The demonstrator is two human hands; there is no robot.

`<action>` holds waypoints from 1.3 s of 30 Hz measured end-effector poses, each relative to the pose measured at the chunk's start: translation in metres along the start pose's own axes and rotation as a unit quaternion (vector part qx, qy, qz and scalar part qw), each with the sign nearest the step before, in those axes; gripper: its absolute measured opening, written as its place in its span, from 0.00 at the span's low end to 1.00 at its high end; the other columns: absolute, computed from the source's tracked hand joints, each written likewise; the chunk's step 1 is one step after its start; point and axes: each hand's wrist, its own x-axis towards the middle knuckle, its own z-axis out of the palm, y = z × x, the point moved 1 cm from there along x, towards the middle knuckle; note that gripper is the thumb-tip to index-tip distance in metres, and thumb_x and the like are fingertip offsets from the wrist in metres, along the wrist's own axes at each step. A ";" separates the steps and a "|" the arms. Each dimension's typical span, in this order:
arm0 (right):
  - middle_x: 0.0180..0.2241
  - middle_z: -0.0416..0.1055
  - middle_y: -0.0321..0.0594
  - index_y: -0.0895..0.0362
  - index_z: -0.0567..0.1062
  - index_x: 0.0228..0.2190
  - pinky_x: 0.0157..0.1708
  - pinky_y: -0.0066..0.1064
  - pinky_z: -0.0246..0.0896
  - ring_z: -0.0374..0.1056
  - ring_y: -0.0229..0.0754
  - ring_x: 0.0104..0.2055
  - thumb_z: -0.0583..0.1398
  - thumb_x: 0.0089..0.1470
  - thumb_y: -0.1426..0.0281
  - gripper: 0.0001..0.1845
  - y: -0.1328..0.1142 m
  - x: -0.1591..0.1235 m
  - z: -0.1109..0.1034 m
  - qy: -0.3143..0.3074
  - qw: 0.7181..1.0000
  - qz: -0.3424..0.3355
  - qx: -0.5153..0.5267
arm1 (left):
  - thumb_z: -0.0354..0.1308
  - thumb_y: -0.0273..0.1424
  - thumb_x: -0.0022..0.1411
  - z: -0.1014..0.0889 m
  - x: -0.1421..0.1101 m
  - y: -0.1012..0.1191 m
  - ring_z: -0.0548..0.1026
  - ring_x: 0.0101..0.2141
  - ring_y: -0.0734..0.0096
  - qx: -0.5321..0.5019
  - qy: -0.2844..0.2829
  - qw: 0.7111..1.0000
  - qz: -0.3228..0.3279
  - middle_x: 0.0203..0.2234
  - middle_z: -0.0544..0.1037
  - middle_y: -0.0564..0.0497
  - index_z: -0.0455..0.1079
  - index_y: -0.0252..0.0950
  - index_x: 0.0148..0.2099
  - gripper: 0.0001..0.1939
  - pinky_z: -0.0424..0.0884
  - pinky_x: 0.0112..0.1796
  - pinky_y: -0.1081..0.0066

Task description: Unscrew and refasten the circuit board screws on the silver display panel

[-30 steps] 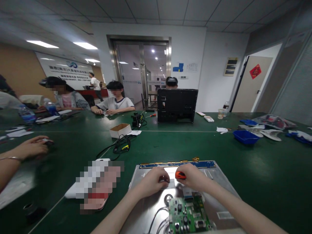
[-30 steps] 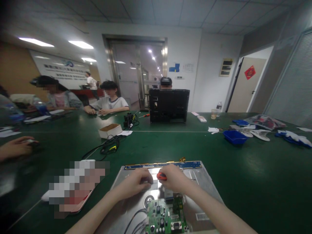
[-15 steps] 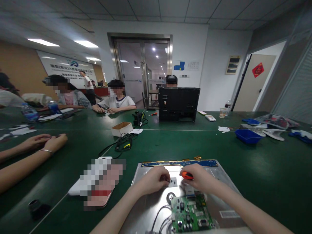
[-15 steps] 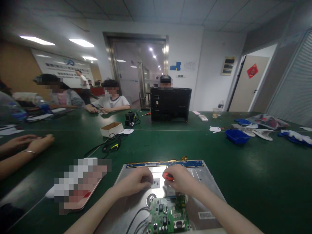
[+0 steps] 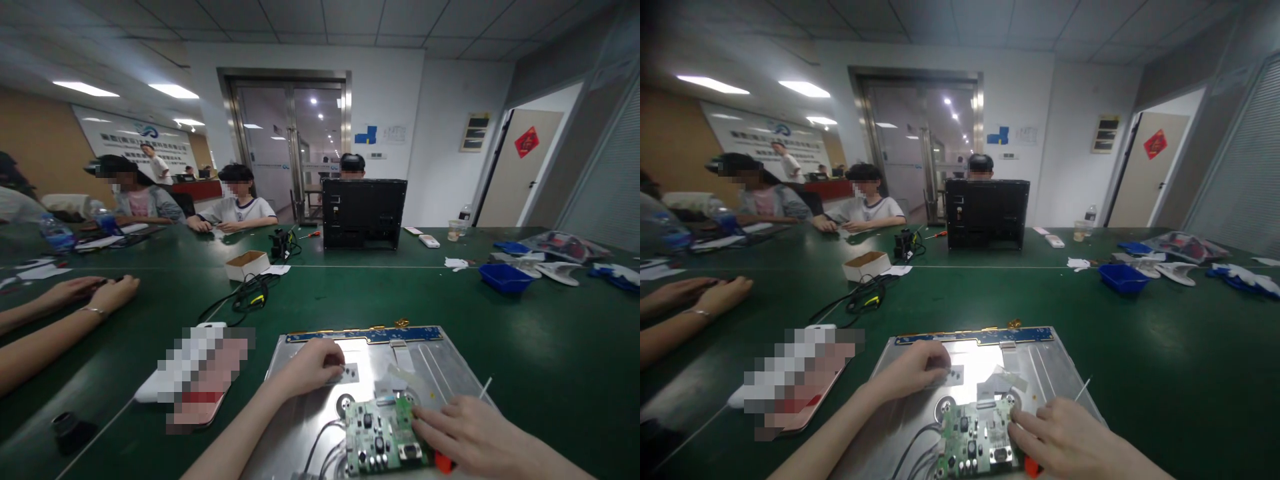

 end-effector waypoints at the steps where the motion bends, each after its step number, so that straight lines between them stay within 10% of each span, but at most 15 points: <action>1: 0.43 0.81 0.50 0.61 0.74 0.49 0.22 0.30 0.58 0.73 0.39 0.25 0.55 0.67 0.66 0.14 0.001 0.000 0.002 0.014 1.000 0.013 0.018 | 0.58 0.26 0.58 0.000 0.000 0.001 0.74 0.32 0.67 0.002 0.002 1.000 0.001 0.31 0.78 0.50 0.77 0.34 0.35 0.06 0.65 0.34 0.73; 8: 0.29 0.81 0.38 0.56 0.79 0.36 0.30 0.29 0.60 0.76 0.42 0.29 0.60 0.52 0.76 0.10 0.007 0.015 0.007 0.052 0.941 0.247 0.227 | 0.59 0.29 0.62 0.000 0.001 0.000 0.73 0.33 0.66 0.016 0.021 1.000 0.012 0.32 0.78 0.50 0.77 0.35 0.36 0.05 0.66 0.38 0.70; 14: 0.18 0.70 0.35 0.57 0.73 0.20 0.22 0.26 0.51 0.63 0.37 0.20 0.61 0.59 0.67 0.16 0.028 0.039 0.008 0.029 0.868 0.415 0.271 | 0.59 0.27 0.61 0.002 0.001 -0.003 0.75 0.36 0.65 0.019 0.044 0.999 0.015 0.33 0.78 0.49 0.76 0.36 0.37 0.05 0.68 0.41 0.70; 18: 0.18 0.70 0.35 0.57 0.72 0.20 0.21 0.25 0.52 0.63 0.36 0.19 0.58 0.61 0.67 0.18 0.027 0.037 0.006 0.074 0.898 0.355 0.249 | 0.59 0.26 0.61 0.001 0.001 -0.003 0.75 0.36 0.65 0.024 0.044 0.999 0.020 0.33 0.78 0.50 0.76 0.36 0.36 0.05 0.68 0.41 0.70; 22: 0.28 0.80 0.43 0.59 0.77 0.36 0.23 0.27 0.61 0.72 0.38 0.24 0.52 0.64 0.73 0.14 0.010 0.025 -0.001 0.175 0.975 0.104 0.092 | 0.59 0.28 0.61 -0.002 0.000 -0.001 0.75 0.39 0.63 0.033 0.042 0.998 0.022 0.34 0.78 0.49 0.76 0.37 0.36 0.04 0.67 0.42 0.68; 26: 0.36 0.82 0.51 0.65 0.76 0.43 0.22 0.30 0.65 0.74 0.40 0.26 0.50 0.66 0.78 0.15 -0.005 0.009 -0.003 0.132 0.988 -0.037 -0.067 | 0.57 0.27 0.62 -0.004 -0.002 0.000 0.75 0.42 0.61 0.037 0.045 0.998 0.021 0.38 0.79 0.47 0.75 0.37 0.38 0.06 0.67 0.45 0.67; 33: 0.44 0.81 0.47 0.57 0.75 0.51 0.29 0.30 0.65 0.76 0.42 0.32 0.56 0.62 0.74 0.17 -0.006 -0.012 -0.004 -0.069 0.990 0.095 0.072 | 0.57 0.28 0.62 -0.008 -0.004 0.008 0.74 0.43 0.59 0.029 0.034 0.999 0.020 0.38 0.79 0.46 0.76 0.36 0.39 0.06 0.66 0.46 0.64; 39: 0.42 0.80 0.45 0.51 0.75 0.56 0.42 0.39 0.66 0.76 0.52 0.41 0.65 0.56 0.55 0.28 -0.002 -0.002 -0.009 -0.122 0.900 0.328 0.260 | 0.68 0.33 0.54 -0.013 -0.013 0.023 0.74 0.34 0.67 -0.012 -0.047 0.998 0.043 0.32 0.78 0.53 0.78 0.38 0.36 0.07 0.66 0.37 0.71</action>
